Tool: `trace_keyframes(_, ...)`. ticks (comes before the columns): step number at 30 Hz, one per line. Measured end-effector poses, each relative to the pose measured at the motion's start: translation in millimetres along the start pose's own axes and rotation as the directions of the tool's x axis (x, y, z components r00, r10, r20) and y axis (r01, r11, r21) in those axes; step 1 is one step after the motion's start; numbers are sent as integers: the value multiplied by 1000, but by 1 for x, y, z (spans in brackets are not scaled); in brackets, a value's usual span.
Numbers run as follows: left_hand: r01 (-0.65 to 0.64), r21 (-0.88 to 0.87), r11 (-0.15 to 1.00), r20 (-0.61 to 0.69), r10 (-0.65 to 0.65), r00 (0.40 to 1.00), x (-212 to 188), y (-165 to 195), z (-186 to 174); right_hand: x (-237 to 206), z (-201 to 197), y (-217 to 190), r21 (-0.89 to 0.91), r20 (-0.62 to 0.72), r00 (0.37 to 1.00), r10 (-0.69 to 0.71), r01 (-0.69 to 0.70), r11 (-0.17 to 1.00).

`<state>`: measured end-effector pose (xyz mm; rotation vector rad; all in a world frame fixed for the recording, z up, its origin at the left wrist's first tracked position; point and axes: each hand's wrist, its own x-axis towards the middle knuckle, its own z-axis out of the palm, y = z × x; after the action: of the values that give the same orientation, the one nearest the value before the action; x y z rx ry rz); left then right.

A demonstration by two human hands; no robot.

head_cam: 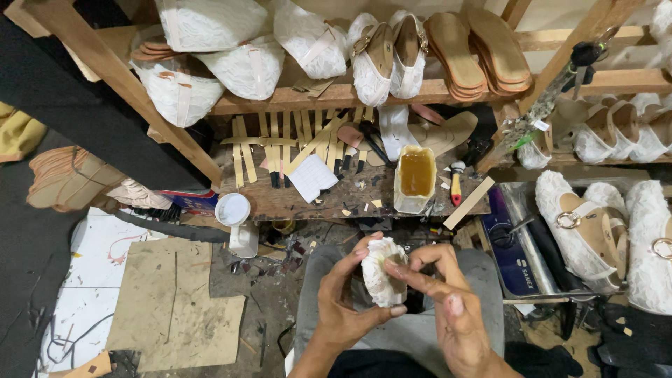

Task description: The person holds a white lace shoe and works on its interior, applying glue from a container on the bench and pressing a cardboard insole into place inside the shoe. They repeatedly press and smooth the insole along the shoe, turning the shoe over to work on different areas.

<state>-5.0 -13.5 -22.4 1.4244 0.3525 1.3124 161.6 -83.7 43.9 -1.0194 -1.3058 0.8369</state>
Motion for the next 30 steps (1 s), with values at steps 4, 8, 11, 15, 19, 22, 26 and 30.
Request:
trace_keyframes(4,-15,4,1000,14,15,1000,0,1,0,2,3,-13,-345,46,990,-136,144,927)
trace_keyframes(8,14,-17,1000,20,-14,1000,0,4,0,8,-2,-28,-575,52,966,-253,236,783)
trace_keyframes(11,39,-51,998,30,-37,999,0,7,-1,18,-5,-32,-569,95,969,-229,241,786)
trace_keyframes(15,97,-14,995,53,-96,994,1,12,-3,27,-11,-30,-564,107,957,-270,282,776)
trace_keyframes(19,123,-32,992,59,-121,991,3,16,-3,31,-13,-28,-602,187,909,-372,406,688)
trace_keyframes(22,184,-57,981,64,-181,981,3,20,-3,32,-14,-27,-665,221,881,-418,450,596)
trace_keyframes(26,217,-96,971,58,-212,976,4,24,-2,30,-11,-26,-692,261,855,-448,490,531)
trace_keyframes(30,264,-108,958,68,-258,964,5,27,-1,30,-12,-25,-707,252,848,-466,490,510)
